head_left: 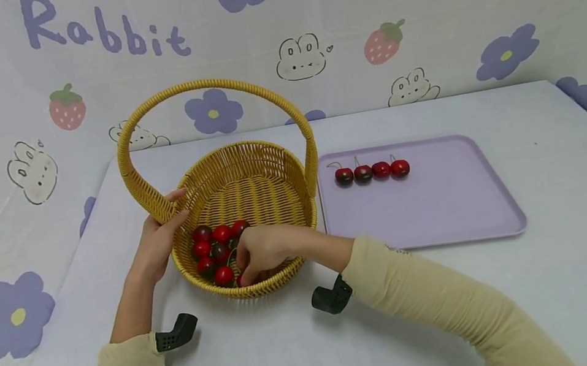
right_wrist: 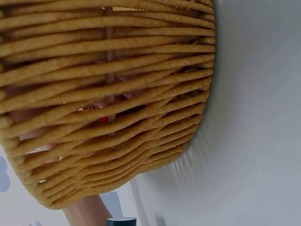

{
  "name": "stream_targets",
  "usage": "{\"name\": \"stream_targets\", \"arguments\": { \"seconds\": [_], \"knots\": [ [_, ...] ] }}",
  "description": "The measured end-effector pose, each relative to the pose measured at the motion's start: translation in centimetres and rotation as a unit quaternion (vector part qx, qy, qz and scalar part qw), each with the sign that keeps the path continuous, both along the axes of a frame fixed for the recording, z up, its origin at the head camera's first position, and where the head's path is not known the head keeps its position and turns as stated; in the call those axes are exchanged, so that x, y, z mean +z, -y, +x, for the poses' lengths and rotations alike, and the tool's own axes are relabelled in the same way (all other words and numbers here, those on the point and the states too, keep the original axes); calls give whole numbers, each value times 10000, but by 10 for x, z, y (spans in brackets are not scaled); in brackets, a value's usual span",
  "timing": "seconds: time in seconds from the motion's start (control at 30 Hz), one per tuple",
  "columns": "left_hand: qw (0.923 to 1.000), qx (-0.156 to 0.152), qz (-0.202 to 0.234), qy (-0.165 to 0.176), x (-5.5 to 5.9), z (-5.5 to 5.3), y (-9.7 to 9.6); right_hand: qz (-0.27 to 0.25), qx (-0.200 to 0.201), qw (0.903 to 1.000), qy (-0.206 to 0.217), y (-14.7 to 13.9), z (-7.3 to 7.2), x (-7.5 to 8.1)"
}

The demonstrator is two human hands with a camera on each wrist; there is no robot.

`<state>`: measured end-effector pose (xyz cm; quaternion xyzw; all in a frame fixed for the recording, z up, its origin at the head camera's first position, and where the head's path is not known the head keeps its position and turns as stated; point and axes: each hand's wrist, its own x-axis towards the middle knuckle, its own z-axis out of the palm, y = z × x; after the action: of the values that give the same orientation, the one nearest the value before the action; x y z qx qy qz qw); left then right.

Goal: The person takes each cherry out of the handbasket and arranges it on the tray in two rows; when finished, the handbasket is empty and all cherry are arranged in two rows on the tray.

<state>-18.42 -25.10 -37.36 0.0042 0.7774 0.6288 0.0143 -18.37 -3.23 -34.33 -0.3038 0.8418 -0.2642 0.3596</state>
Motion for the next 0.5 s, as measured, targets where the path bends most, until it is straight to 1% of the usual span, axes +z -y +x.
{"name": "stream_targets", "arguments": {
  "seconds": [0.13, 0.33, 0.5],
  "knots": [
    [10000, -2, -4, 13, 0, 0, 0, 103, 129, 9994, -302, 0, 1, -1],
    [10000, -4, -3, 8, 0, 0, 0, 28, 36, 9993, -373, -1, 0, 1],
    [10000, 1, -9, -13, 0, 0, 0, 109, 76, 9979, -638, -4, -1, 5]
  ]
}}
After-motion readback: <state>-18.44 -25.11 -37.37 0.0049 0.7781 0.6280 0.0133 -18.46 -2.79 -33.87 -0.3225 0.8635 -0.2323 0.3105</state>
